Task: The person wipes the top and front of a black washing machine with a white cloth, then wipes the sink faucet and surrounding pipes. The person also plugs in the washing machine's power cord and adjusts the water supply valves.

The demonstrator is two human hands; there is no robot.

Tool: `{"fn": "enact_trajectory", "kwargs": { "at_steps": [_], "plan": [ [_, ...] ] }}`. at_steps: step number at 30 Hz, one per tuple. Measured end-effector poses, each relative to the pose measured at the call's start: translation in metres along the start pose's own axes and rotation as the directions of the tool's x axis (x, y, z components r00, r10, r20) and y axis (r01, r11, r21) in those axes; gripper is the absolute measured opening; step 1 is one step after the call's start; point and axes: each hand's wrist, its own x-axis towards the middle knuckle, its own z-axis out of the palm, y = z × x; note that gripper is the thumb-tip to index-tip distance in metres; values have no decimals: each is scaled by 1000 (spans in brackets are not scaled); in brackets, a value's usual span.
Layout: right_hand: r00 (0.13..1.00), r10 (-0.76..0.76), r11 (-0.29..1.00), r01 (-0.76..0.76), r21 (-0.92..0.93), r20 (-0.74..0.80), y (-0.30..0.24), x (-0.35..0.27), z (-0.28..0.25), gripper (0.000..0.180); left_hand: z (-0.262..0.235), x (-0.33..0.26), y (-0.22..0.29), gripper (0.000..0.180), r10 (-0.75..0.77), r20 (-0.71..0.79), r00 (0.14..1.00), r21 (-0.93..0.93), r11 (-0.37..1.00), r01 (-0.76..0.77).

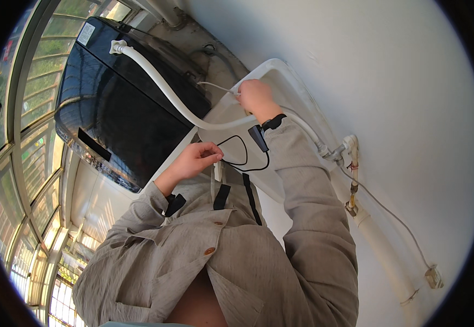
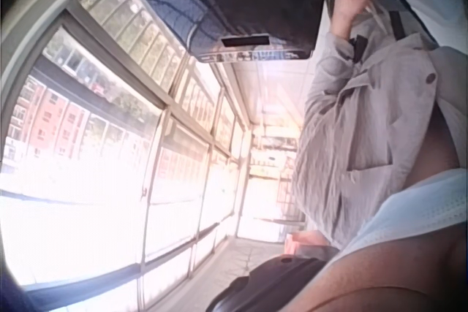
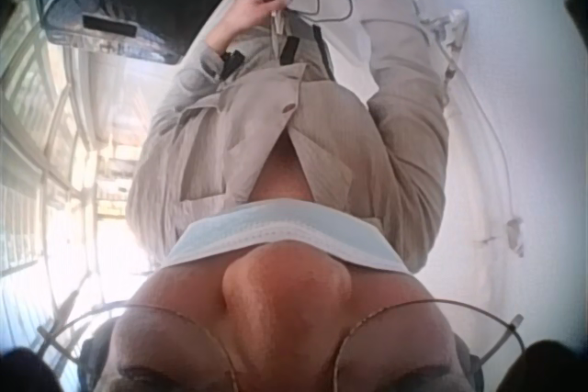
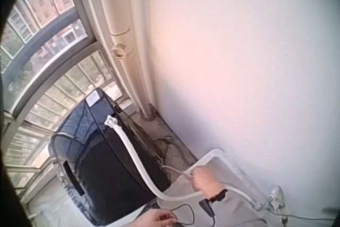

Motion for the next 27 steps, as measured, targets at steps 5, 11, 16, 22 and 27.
{"fn": "enact_trajectory", "kwargs": {
  "at_steps": [5,11,16,22,27],
  "plan": [
    [980,190,978,-185,-93,49,9,-11,-13,19,-25,1,100,13,418,53,907,373,834,-407],
    [929,359,921,-338,-193,86,22,-32,-43,24,-27,86,131,22,523,-182,832,806,564,-178],
    [934,351,928,-337,-159,70,33,-59,-68,24,-14,139,117,26,322,-114,940,944,329,2],
    [925,367,929,-361,-80,94,68,-97,-99,23,-39,150,109,14,287,-140,948,857,514,-29],
    [864,483,875,-483,-37,141,95,-135,-125,32,-37,157,107,13,287,-160,944,863,506,-7]
  ]
}}
